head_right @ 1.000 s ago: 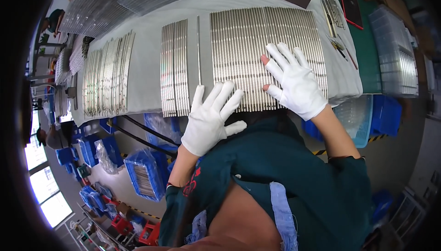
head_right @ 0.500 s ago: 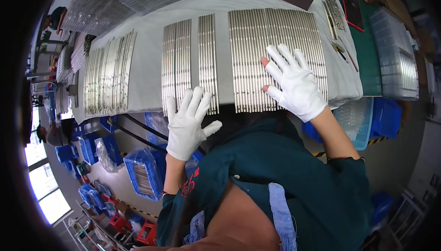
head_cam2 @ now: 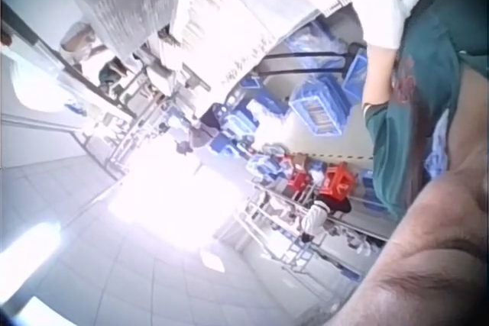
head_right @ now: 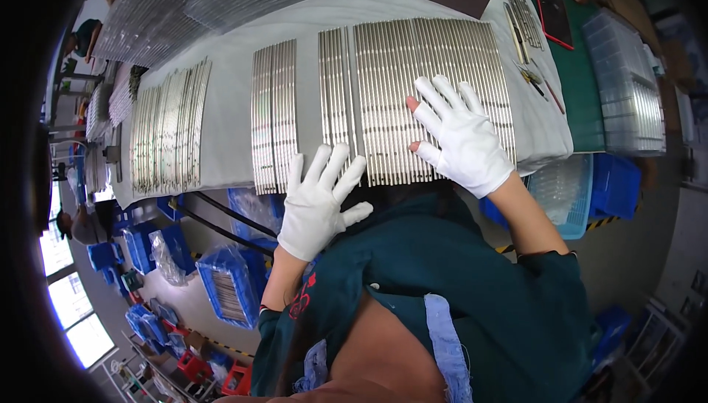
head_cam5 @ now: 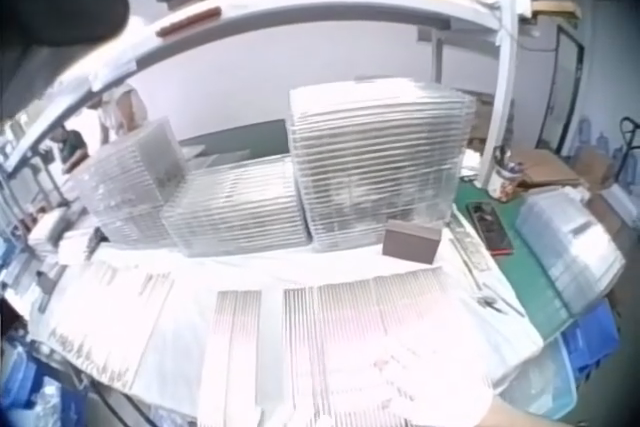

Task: Arranging and aligning thin metal rods on a workbench using a small block.

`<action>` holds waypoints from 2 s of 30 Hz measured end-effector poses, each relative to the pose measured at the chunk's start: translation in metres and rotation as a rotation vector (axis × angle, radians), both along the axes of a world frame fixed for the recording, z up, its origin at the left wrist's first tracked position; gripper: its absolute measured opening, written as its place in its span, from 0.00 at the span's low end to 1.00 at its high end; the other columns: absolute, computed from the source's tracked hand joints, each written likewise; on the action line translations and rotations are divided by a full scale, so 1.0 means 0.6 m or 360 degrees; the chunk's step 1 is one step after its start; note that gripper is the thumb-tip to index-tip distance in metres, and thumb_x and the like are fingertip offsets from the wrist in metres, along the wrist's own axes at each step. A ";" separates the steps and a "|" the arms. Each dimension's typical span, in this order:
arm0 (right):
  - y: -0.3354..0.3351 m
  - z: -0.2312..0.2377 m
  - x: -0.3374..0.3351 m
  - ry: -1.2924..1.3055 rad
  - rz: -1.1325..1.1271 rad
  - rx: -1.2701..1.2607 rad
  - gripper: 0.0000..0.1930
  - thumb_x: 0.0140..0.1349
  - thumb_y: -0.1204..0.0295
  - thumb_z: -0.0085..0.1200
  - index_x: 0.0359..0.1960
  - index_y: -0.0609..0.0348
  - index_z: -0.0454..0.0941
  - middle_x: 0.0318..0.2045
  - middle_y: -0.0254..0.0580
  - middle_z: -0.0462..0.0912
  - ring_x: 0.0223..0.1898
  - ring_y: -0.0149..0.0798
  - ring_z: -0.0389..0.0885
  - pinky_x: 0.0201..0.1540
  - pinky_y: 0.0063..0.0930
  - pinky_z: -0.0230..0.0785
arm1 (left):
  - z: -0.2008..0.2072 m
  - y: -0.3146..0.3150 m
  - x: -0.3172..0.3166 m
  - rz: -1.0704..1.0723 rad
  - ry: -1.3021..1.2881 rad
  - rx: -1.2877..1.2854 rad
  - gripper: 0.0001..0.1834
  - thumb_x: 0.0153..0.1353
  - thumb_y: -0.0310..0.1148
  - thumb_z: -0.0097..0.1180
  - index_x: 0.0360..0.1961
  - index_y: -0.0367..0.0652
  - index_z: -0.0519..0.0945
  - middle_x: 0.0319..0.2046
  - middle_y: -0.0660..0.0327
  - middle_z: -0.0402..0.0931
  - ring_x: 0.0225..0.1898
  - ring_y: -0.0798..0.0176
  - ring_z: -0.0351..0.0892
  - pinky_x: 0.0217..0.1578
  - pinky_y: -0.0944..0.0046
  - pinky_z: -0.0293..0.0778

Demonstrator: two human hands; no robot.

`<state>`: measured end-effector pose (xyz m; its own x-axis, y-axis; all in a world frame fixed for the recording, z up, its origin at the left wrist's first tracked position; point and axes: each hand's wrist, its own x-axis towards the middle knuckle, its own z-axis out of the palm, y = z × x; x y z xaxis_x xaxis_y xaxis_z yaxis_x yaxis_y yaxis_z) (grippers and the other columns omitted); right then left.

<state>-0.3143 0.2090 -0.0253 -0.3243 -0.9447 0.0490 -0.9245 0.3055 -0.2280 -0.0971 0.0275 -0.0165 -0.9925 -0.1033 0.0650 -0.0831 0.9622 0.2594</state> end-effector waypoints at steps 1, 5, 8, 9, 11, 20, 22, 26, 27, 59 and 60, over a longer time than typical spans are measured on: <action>0.003 -0.009 0.000 0.0095 0.0002 -0.0144 0.33 0.64 0.52 0.56 0.66 0.59 0.71 0.71 0.54 0.66 0.72 0.58 0.61 0.74 0.55 0.49 | 0.005 -0.004 0.007 0.0032 -0.0016 -0.0035 0.41 0.47 0.51 0.71 0.63 0.51 0.75 0.60 0.58 0.70 0.62 0.52 0.68 0.63 0.39 0.59; 0.011 -0.003 -0.006 0.0060 -0.0014 -0.0235 0.34 0.63 0.53 0.57 0.66 0.61 0.70 0.71 0.56 0.65 0.72 0.59 0.61 0.73 0.54 0.49 | 0.015 -0.014 0.017 0.0178 -0.0108 -0.0117 0.44 0.45 0.52 0.73 0.63 0.47 0.75 0.60 0.56 0.70 0.63 0.50 0.68 0.63 0.38 0.59; 0.022 -0.003 -0.020 0.0074 -0.0118 -0.0234 0.34 0.63 0.54 0.58 0.67 0.61 0.70 0.72 0.55 0.64 0.73 0.60 0.60 0.74 0.54 0.49 | 0.014 -0.007 0.000 0.0065 -0.0058 -0.0082 0.45 0.45 0.52 0.72 0.65 0.45 0.73 0.62 0.51 0.69 0.63 0.46 0.67 0.63 0.40 0.60; 0.026 -0.003 -0.024 0.0080 -0.0155 -0.0234 0.34 0.63 0.54 0.58 0.68 0.61 0.70 0.72 0.54 0.64 0.73 0.59 0.60 0.74 0.54 0.49 | 0.009 -0.001 -0.009 0.0013 -0.0036 -0.0067 0.44 0.47 0.53 0.71 0.65 0.47 0.73 0.62 0.53 0.68 0.64 0.48 0.66 0.64 0.39 0.59; 0.033 -0.008 -0.026 0.0103 -0.0193 -0.0225 0.34 0.64 0.54 0.57 0.67 0.60 0.70 0.72 0.53 0.65 0.73 0.58 0.60 0.74 0.54 0.49 | 0.001 0.010 -0.029 -0.0093 -0.0044 0.0003 0.43 0.50 0.54 0.69 0.66 0.50 0.72 0.63 0.55 0.67 0.65 0.50 0.65 0.65 0.38 0.59; 0.035 -0.010 -0.024 0.0159 -0.0210 -0.0090 0.33 0.64 0.53 0.57 0.66 0.60 0.72 0.71 0.52 0.66 0.73 0.56 0.60 0.74 0.52 0.49 | -0.010 0.020 -0.050 -0.0254 -0.0009 0.0051 0.40 0.51 0.52 0.69 0.66 0.55 0.74 0.64 0.57 0.69 0.66 0.51 0.66 0.65 0.37 0.60; 0.035 -0.010 -0.025 0.0158 -0.0211 -0.0106 0.33 0.64 0.53 0.57 0.66 0.60 0.72 0.71 0.52 0.66 0.73 0.56 0.60 0.74 0.52 0.49 | -0.004 0.012 -0.038 -0.0172 -0.0037 0.0062 0.40 0.49 0.51 0.70 0.64 0.55 0.74 0.63 0.57 0.69 0.65 0.52 0.67 0.65 0.38 0.59; 0.039 -0.006 -0.027 0.0083 -0.0218 0.0016 0.35 0.68 0.51 0.51 0.71 0.59 0.66 0.73 0.55 0.62 0.74 0.61 0.57 0.76 0.54 0.45 | 0.005 -0.003 -0.006 -0.0031 -0.0084 -0.0093 0.40 0.49 0.51 0.71 0.64 0.54 0.74 0.62 0.57 0.69 0.64 0.51 0.67 0.65 0.38 0.57; 0.038 -0.007 -0.028 0.0075 -0.0220 0.0025 0.35 0.68 0.51 0.51 0.71 0.58 0.66 0.73 0.55 0.62 0.74 0.61 0.57 0.76 0.55 0.45 | 0.007 -0.006 -0.003 -0.0006 -0.0119 -0.0122 0.40 0.49 0.51 0.70 0.64 0.53 0.74 0.62 0.57 0.69 0.64 0.51 0.67 0.66 0.37 0.57; 0.035 -0.012 -0.026 0.0183 -0.0195 -0.0117 0.32 0.65 0.52 0.56 0.65 0.60 0.73 0.70 0.53 0.67 0.72 0.56 0.61 0.74 0.52 0.48 | -0.008 0.028 -0.068 -0.0323 0.0080 0.0172 0.41 0.48 0.49 0.72 0.63 0.48 0.75 0.63 0.55 0.70 0.66 0.51 0.68 0.65 0.36 0.60; 0.035 -0.011 -0.026 0.0183 -0.0193 -0.0117 0.32 0.65 0.52 0.56 0.65 0.60 0.73 0.70 0.53 0.67 0.72 0.56 0.61 0.74 0.52 0.48 | -0.009 0.028 -0.068 -0.0303 0.0082 0.0156 0.40 0.48 0.49 0.72 0.63 0.49 0.75 0.63 0.55 0.70 0.65 0.50 0.68 0.65 0.35 0.60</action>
<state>-0.3298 0.2302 -0.0319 -0.4237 -0.8916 0.1598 -0.9033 0.4026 -0.1485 -0.1376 0.0443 -0.0218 -0.9904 0.0776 0.1148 0.1135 0.9292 0.3518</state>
